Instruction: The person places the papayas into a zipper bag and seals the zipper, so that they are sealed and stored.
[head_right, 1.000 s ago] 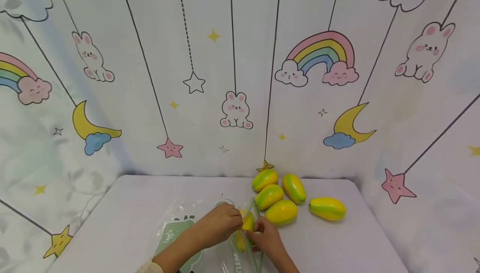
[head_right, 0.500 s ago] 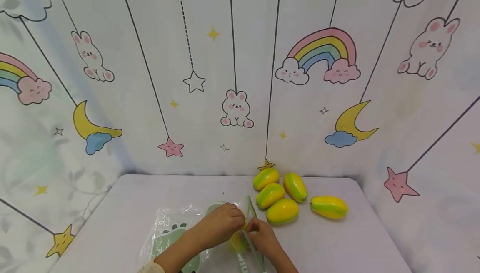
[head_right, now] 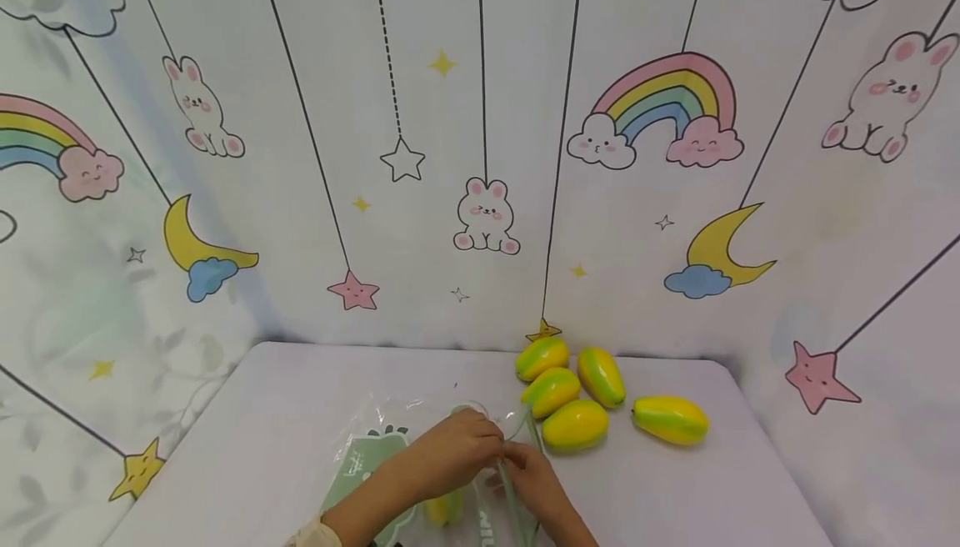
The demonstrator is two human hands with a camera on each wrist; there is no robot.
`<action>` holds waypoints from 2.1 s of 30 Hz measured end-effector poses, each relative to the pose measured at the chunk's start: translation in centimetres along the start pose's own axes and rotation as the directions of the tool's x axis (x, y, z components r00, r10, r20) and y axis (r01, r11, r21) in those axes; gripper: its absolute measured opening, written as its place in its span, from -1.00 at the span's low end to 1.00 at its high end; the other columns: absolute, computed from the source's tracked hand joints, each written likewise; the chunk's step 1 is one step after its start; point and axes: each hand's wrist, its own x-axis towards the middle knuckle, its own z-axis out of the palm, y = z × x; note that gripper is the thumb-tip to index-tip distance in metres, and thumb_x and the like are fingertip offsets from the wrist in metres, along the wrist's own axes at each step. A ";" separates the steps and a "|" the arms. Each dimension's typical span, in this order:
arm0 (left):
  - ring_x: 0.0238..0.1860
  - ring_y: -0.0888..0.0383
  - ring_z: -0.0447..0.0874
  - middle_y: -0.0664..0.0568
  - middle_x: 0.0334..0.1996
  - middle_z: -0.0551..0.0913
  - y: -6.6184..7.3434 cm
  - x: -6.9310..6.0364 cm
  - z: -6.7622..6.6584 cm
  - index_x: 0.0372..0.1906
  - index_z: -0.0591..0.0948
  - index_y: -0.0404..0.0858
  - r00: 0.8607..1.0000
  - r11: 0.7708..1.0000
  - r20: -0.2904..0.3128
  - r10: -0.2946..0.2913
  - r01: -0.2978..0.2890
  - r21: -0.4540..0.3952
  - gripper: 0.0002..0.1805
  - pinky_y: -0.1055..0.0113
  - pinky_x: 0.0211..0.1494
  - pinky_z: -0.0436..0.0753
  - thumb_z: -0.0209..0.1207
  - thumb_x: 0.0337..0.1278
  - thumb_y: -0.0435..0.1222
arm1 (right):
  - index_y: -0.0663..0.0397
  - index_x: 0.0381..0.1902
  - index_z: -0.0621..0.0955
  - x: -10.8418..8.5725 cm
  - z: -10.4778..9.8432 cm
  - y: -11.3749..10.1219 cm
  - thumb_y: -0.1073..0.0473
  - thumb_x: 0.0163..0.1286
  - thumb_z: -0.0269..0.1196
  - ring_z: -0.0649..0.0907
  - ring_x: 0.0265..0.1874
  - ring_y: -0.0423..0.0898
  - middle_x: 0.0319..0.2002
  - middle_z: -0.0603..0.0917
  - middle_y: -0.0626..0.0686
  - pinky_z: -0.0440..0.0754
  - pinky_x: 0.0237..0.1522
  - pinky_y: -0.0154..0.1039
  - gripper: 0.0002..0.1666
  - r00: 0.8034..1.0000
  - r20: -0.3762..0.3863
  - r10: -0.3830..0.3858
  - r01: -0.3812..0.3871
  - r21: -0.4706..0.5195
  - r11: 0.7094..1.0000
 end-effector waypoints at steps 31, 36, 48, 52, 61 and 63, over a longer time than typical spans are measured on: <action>-0.28 0.37 0.61 0.29 -0.33 0.67 0.4 -1.0 0.7 -0.37 0.68 -0.02 0.999 0.999 0.025 -0.045 0.045 -0.028 -0.95 0.54 -0.13 0.51 0.31 0.19 -0.20 | 0.48 0.47 -0.21 -0.1 -7.0 -1.1 0.25 0.27 0.25 0.25 0.29 0.55 0.35 0.08 0.65 0.28 0.26 0.39 0.10 0.807 -0.583 -0.093 -0.243 -0.471 0.848; -0.28 0.37 0.61 0.28 -0.34 0.68 0.4 -1.3 1.0 -0.39 0.68 -0.03 0.996 0.996 0.047 -0.070 0.072 -0.045 -0.94 0.53 -0.14 0.52 0.32 0.17 -0.20 | 0.38 0.50 -0.08 0.0 -6.6 -0.6 0.20 0.32 0.18 0.20 0.34 0.49 0.37 0.16 0.56 0.18 0.33 0.38 -0.01 0.821 -0.569 -0.049 -0.228 -0.405 0.885; -0.25 0.37 0.61 0.25 -0.29 0.66 0.4 -1.7 1.5 -0.34 0.68 -0.07 0.997 0.989 0.009 -0.077 0.077 -0.125 -0.96 0.55 -0.09 0.53 0.28 0.22 -0.22 | 0.11 0.56 -0.18 -0.8 -6.3 0.4 0.12 0.27 0.29 0.14 0.40 0.42 0.44 0.06 0.48 0.20 0.36 0.31 0.15 0.742 -0.656 0.137 -0.222 -0.047 0.974; -0.27 0.36 0.60 0.24 -0.31 0.65 0.2 -1.8 1.6 -0.35 0.67 -0.06 0.998 0.989 -0.004 -0.070 0.069 -0.129 -0.96 0.54 -0.13 0.53 0.30 0.20 -0.23 | 0.02 0.57 -0.08 -1.1 -6.3 0.9 0.04 0.24 0.35 0.30 0.29 0.36 0.37 0.21 0.46 0.41 0.23 0.24 0.14 0.703 -0.686 0.185 -0.227 0.029 0.973; -0.30 0.39 0.58 0.25 -0.33 0.64 -0.2 -1.8 1.7 -0.33 0.67 -0.06 0.995 0.980 0.019 -0.099 0.101 -0.173 -0.96 0.59 -0.21 0.48 0.26 0.24 -0.23 | -0.32 0.58 -0.14 -2.6 -5.9 -0.7 0.09 0.30 0.34 0.38 0.22 0.25 0.46 0.03 0.37 0.66 -0.06 -0.27 0.14 0.772 -0.625 0.115 -0.027 0.149 0.989; -0.29 0.39 0.58 0.25 -0.32 0.65 -0.2 -1.9 1.7 -0.32 0.68 -0.06 0.995 0.978 0.024 -0.102 0.104 -0.179 -0.96 0.59 -0.20 0.49 0.26 0.25 -0.23 | -0.39 0.57 -0.15 -2.8 -5.9 -1.0 0.13 0.32 0.33 0.38 0.24 0.22 0.49 0.00 0.33 0.68 -0.05 -0.30 0.14 0.797 -0.595 0.107 0.022 0.205 0.979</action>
